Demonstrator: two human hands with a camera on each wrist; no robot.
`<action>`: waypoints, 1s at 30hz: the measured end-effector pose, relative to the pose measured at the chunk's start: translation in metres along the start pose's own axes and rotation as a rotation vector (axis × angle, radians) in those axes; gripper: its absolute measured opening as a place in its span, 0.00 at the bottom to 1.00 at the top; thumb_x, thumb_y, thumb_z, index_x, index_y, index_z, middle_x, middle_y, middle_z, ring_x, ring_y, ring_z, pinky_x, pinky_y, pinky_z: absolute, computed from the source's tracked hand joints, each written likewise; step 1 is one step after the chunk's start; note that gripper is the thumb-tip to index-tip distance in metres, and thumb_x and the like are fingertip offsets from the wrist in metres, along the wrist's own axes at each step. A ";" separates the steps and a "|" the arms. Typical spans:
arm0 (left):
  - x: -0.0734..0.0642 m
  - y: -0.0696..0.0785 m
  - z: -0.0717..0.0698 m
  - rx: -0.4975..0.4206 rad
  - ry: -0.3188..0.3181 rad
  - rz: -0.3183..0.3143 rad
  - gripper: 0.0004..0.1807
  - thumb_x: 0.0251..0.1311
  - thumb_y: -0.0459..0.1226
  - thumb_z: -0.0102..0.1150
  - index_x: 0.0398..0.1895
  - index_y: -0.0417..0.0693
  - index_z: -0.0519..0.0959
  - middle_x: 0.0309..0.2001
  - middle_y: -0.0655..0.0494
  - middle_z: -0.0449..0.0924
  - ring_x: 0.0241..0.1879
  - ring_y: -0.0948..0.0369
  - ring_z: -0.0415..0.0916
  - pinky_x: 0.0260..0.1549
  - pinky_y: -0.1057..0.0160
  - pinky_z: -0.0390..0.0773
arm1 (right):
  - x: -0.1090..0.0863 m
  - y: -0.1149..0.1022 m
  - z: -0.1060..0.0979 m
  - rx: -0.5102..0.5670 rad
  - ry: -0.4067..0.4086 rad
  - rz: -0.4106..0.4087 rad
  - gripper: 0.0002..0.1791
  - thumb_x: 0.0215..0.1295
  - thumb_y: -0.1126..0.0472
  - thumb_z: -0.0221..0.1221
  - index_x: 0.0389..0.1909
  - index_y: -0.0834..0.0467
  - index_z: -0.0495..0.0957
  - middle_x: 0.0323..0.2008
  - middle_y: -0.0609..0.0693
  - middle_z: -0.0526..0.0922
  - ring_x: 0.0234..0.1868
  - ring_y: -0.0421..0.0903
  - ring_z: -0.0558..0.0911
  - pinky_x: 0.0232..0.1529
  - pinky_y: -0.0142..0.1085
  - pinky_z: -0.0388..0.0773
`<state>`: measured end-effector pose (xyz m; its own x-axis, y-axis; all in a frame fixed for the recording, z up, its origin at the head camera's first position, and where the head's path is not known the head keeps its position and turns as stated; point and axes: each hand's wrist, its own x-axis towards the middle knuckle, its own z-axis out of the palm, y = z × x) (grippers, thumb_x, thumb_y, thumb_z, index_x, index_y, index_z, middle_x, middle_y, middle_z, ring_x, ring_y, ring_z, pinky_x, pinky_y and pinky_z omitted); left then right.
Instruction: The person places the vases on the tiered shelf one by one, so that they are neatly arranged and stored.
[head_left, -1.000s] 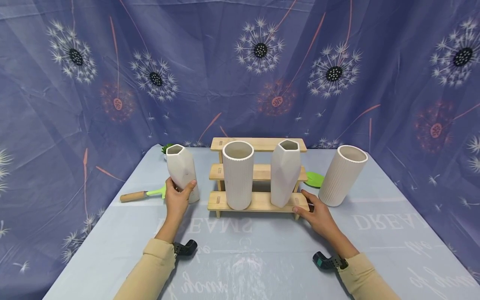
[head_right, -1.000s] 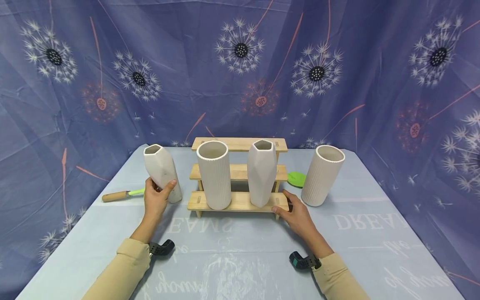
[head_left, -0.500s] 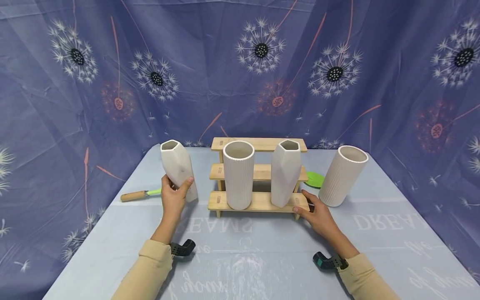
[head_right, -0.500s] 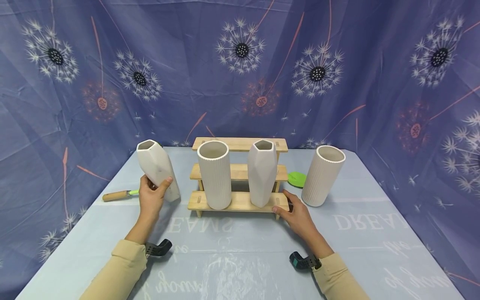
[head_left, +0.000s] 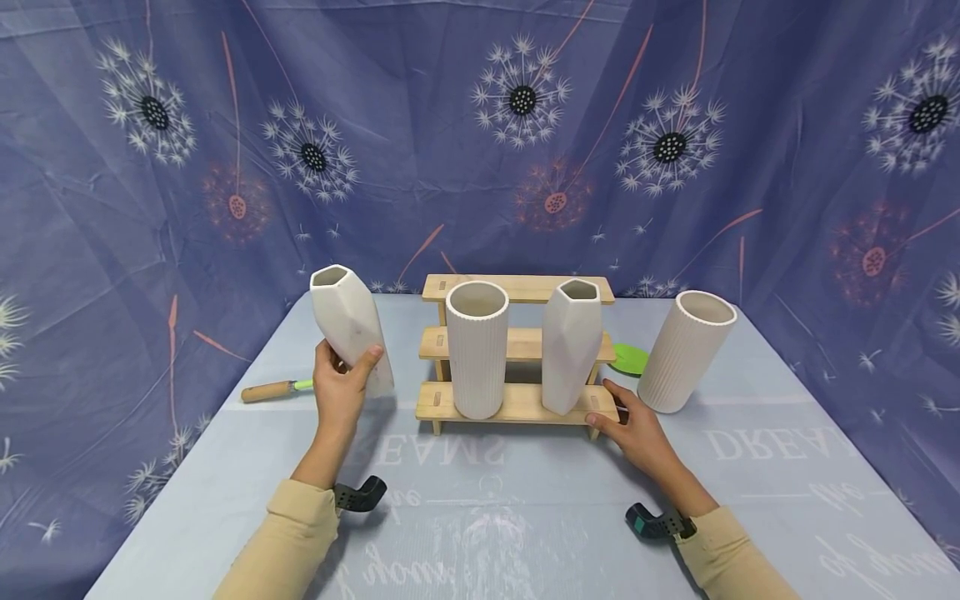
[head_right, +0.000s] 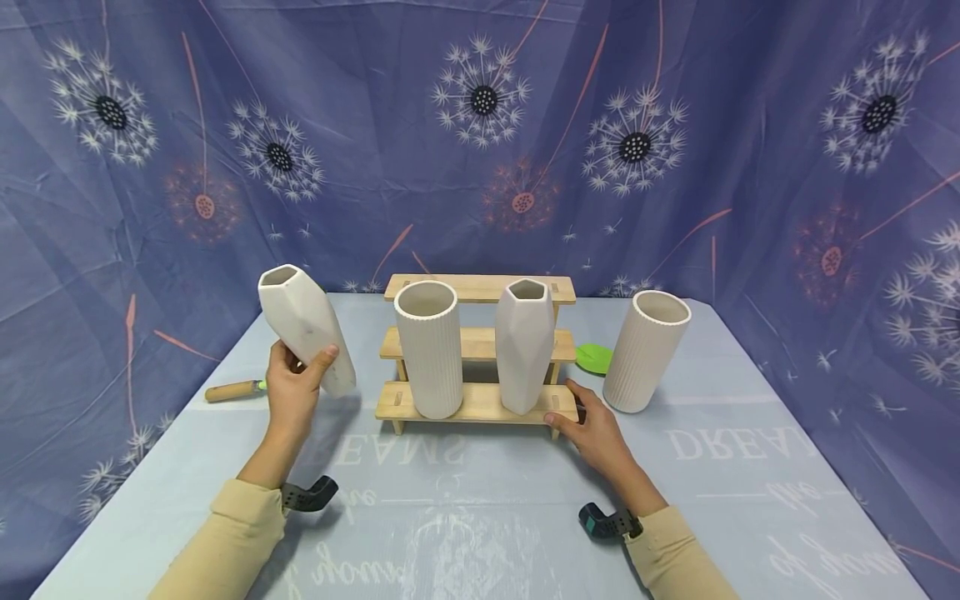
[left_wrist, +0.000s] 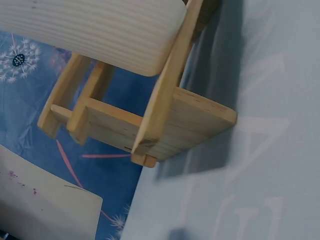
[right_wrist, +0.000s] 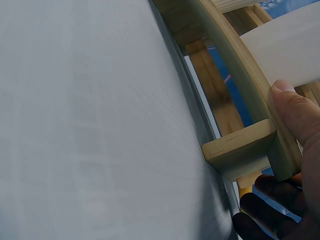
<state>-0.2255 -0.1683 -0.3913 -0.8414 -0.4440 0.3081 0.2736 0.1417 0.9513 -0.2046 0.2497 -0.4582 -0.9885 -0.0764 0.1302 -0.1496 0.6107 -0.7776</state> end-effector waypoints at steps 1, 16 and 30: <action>0.000 0.002 0.000 -0.004 -0.003 0.004 0.35 0.52 0.41 0.69 0.61 0.42 0.65 0.50 0.55 0.73 0.45 0.64 0.73 0.39 0.79 0.75 | 0.000 0.000 0.000 0.000 0.000 0.001 0.47 0.58 0.43 0.62 0.70 0.65 0.54 0.63 0.68 0.67 0.59 0.61 0.73 0.55 0.51 0.75; 0.006 0.030 0.002 -0.024 -0.052 0.059 0.32 0.53 0.41 0.67 0.61 0.48 0.67 0.48 0.59 0.74 0.44 0.65 0.76 0.40 0.72 0.77 | 0.000 0.000 0.000 -0.004 0.001 -0.005 0.47 0.59 0.44 0.62 0.70 0.65 0.54 0.62 0.68 0.67 0.59 0.61 0.73 0.55 0.51 0.74; 0.020 0.051 0.009 -0.056 -0.117 0.086 0.32 0.54 0.40 0.67 0.62 0.50 0.66 0.51 0.57 0.73 0.49 0.63 0.75 0.48 0.61 0.76 | -0.001 -0.002 0.000 0.004 0.007 0.000 0.46 0.58 0.45 0.63 0.70 0.66 0.55 0.62 0.68 0.68 0.58 0.61 0.74 0.55 0.51 0.74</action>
<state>-0.2324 -0.1617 -0.3367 -0.8613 -0.3255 0.3901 0.3703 0.1236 0.9207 -0.2031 0.2485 -0.4568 -0.9884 -0.0703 0.1344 -0.1493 0.6074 -0.7803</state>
